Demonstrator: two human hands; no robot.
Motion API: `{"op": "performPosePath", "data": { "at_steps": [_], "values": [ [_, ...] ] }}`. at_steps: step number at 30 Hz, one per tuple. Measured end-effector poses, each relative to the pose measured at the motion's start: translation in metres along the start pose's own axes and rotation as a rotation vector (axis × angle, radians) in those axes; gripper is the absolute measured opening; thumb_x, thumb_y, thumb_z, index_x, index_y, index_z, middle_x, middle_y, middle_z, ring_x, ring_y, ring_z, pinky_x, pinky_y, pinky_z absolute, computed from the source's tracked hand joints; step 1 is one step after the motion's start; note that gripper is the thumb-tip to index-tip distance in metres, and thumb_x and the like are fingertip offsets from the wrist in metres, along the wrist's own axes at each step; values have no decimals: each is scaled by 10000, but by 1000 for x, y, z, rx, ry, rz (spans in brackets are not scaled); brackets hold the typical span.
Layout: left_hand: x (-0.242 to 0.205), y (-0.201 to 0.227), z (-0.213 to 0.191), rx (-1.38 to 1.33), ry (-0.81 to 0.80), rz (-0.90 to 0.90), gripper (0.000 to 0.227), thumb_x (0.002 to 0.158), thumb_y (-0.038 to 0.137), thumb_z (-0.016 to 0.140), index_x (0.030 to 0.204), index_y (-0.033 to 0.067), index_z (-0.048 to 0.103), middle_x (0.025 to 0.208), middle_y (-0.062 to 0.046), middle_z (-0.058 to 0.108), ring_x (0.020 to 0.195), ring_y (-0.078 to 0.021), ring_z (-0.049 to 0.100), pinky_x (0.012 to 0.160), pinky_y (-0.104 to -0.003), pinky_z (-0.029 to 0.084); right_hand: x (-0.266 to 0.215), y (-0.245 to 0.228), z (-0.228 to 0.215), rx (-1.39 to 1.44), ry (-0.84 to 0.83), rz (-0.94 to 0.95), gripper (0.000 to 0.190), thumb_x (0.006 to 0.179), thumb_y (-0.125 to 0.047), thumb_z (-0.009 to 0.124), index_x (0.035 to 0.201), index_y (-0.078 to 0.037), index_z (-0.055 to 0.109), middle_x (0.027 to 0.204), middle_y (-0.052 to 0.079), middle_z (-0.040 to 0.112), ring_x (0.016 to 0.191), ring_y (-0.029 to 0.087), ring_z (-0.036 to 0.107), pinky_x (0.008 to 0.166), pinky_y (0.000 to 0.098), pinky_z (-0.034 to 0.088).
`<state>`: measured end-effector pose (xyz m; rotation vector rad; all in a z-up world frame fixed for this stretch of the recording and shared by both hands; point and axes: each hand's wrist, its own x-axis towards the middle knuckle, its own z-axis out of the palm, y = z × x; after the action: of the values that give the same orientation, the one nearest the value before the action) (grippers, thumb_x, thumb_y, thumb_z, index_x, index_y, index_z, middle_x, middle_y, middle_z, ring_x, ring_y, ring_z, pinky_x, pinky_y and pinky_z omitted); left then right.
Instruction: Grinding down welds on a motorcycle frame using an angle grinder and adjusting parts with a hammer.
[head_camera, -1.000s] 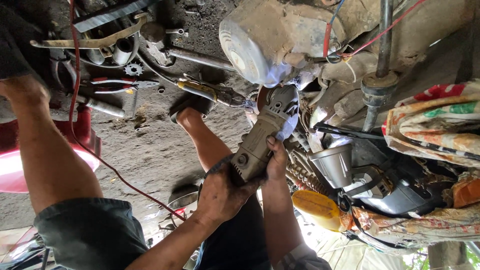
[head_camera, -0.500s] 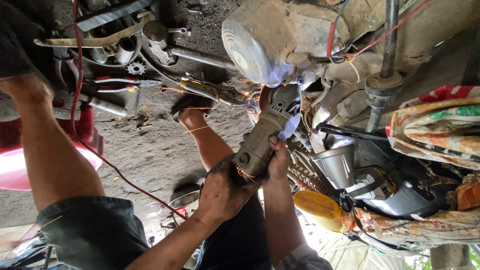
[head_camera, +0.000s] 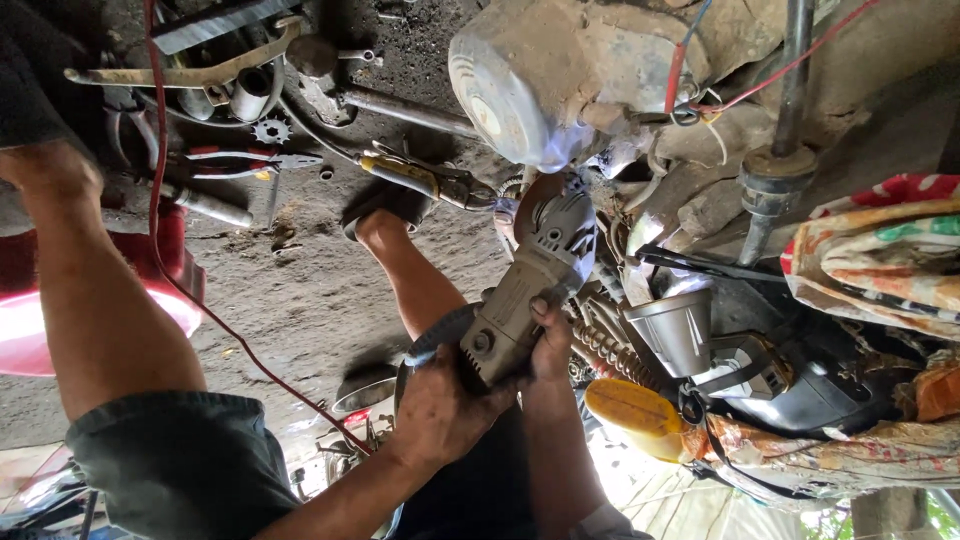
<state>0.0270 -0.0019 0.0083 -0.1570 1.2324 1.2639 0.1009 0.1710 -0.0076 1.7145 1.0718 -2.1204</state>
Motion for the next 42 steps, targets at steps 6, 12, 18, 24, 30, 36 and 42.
{"op": "performPosePath", "data": {
  "at_steps": [6, 12, 18, 24, 30, 36, 42],
  "values": [
    [5, -5, 7, 110, 42, -108, 835, 779, 646, 775, 1238, -1, 516, 985, -168, 725, 717, -368, 759, 574, -429, 635, 12, -6, -21, -27, -49, -62, 510, 915, -297, 668, 1319, -42, 490, 1121, 181, 646, 1041, 362, 658, 884, 480, 573],
    [14, 10, -8, -68, 56, 54, 711, 840, 501, 758, 1294, 9, 519, 1073, -159, 736, 766, -310, 781, 599, -360, 676, 17, -12, -12, -100, 151, -115, 494, 855, -241, 691, 1283, -51, 533, 1071, 149, 662, 1000, 336, 658, 882, 471, 574],
    [18, 19, -16, -98, -7, -134, 741, 787, 562, 765, 1326, 103, 544, 1103, -73, 774, 894, -254, 791, 691, -342, 668, 20, -17, -17, -233, 258, -93, 532, 880, -298, 661, 1319, -11, 567, 1167, 169, 671, 1085, 353, 658, 936, 498, 568],
    [19, 23, -20, -215, -13, -59, 640, 823, 484, 750, 1282, 76, 567, 1102, -96, 779, 895, -254, 808, 686, -315, 688, 17, -20, -4, -240, 399, -13, 583, 805, -335, 713, 1288, -38, 576, 1123, 187, 671, 1031, 384, 669, 890, 514, 573],
    [17, 26, -24, -210, -13, -117, 706, 794, 521, 751, 1320, 89, 564, 1135, -109, 748, 941, -282, 781, 741, -366, 666, 16, -21, 8, -249, 399, 7, 548, 861, -321, 644, 1317, -23, 584, 1200, 199, 671, 1103, 402, 665, 957, 552, 566],
    [-5, 28, -30, -193, -14, -150, 766, 773, 503, 780, 1322, 26, 541, 1109, -136, 767, 840, -317, 790, 700, -393, 636, -2, -2, 3, -162, 226, -26, 709, 761, -384, 797, 1316, -38, 523, 1022, 218, 684, 888, 365, 689, 750, 465, 590],
    [-64, -1, -35, -108, -159, -705, 1153, 573, 511, 916, 1525, 353, 286, 1335, 38, 719, 1181, -248, 727, 962, -385, 594, -63, 67, -11, 99, 55, 175, 560, 768, -323, 785, 1165, 45, 643, 1079, 206, 735, 960, 341, 717, 847, 432, 600]
  ]
}}
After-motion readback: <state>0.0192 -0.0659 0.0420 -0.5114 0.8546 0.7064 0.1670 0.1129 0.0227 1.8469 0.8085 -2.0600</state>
